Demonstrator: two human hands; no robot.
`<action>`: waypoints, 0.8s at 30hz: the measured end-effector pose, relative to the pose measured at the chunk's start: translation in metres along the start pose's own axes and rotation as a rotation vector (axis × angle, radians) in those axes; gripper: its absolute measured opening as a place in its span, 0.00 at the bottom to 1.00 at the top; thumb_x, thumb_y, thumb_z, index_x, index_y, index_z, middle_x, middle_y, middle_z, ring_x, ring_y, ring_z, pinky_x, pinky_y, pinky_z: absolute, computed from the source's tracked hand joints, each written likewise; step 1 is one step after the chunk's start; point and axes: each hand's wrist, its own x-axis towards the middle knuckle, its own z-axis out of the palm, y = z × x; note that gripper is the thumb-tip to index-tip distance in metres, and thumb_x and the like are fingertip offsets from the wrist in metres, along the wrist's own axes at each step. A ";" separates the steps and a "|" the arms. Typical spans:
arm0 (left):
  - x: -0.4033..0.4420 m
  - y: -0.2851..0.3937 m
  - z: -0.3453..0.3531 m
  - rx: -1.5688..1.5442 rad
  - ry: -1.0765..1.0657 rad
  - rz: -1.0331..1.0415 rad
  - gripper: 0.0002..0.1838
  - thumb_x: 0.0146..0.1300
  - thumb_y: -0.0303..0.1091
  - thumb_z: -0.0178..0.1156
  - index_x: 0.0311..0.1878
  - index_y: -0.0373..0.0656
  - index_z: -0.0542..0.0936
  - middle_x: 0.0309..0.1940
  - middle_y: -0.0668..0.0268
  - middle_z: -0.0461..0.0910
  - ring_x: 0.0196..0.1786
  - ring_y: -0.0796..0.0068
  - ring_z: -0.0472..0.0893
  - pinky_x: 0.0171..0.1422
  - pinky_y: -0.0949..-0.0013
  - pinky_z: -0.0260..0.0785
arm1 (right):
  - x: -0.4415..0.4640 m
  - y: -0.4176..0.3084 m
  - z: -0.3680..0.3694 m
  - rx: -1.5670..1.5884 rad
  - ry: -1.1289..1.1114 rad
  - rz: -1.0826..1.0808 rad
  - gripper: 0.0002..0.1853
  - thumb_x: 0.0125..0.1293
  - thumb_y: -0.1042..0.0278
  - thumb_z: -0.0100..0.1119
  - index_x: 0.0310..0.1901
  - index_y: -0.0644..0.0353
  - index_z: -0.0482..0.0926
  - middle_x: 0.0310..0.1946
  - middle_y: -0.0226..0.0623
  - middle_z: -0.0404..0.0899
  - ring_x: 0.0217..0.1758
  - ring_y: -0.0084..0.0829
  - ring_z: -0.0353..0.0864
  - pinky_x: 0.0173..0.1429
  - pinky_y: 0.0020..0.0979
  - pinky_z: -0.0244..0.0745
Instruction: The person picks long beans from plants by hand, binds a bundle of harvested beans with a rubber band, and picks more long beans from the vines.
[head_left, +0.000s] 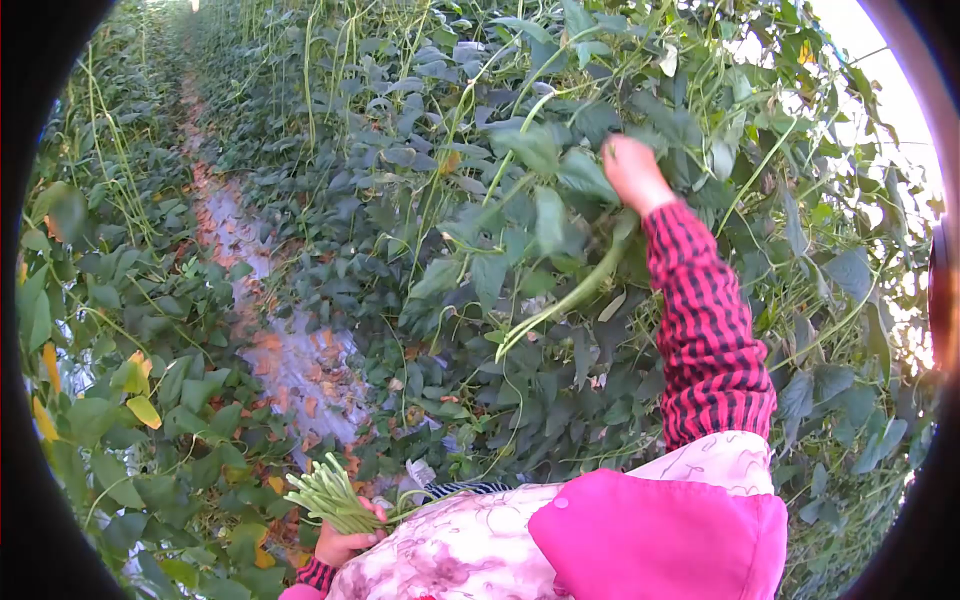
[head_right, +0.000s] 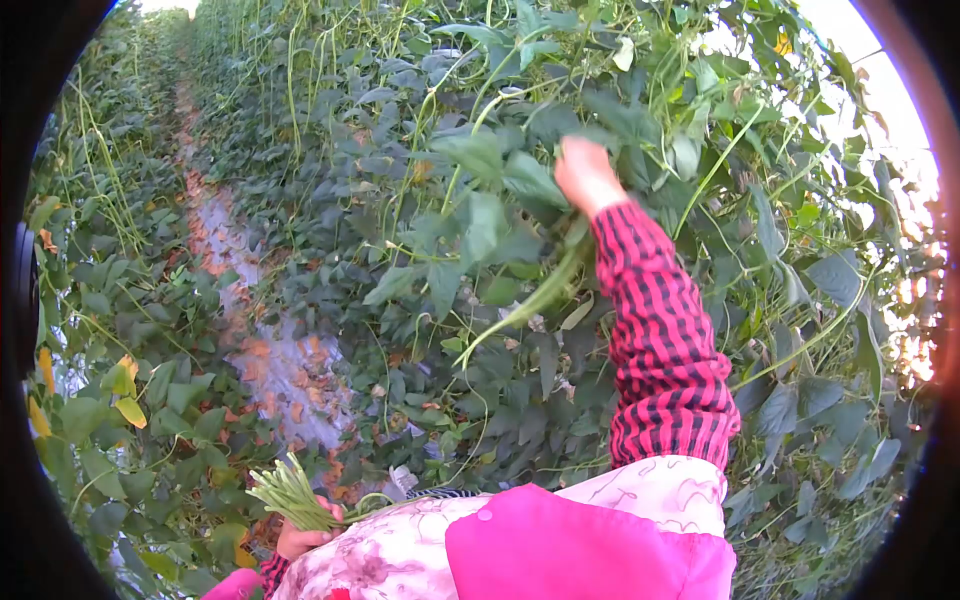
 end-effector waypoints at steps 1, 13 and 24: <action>-0.001 0.002 0.002 -0.004 0.018 0.002 0.27 0.38 0.17 0.63 0.46 0.38 0.67 0.40 0.57 0.73 0.35 0.67 0.76 0.41 0.66 0.70 | -0.018 0.007 0.001 -0.128 -0.067 -0.142 0.09 0.52 0.69 0.51 0.30 0.66 0.75 0.31 0.55 0.75 0.39 0.52 0.75 0.43 0.45 0.70; 0.013 0.009 -0.003 0.048 -0.032 -0.024 0.27 0.39 0.16 0.63 0.45 0.38 0.67 0.40 0.55 0.72 0.36 0.68 0.76 0.43 0.66 0.70 | -0.060 0.042 0.019 1.299 0.299 0.749 0.12 0.56 0.74 0.50 0.43 0.56 0.72 0.26 0.26 0.71 0.20 0.19 0.64 0.20 0.20 0.58; 0.021 0.010 -0.012 0.087 -0.069 0.002 0.28 0.40 0.17 0.62 0.48 0.38 0.66 0.42 0.54 0.72 0.45 0.65 0.73 0.48 0.64 0.68 | 0.010 0.013 -0.033 1.529 0.651 0.628 0.11 0.64 0.64 0.48 0.44 0.60 0.73 0.21 0.27 0.65 0.18 0.18 0.61 0.18 0.21 0.54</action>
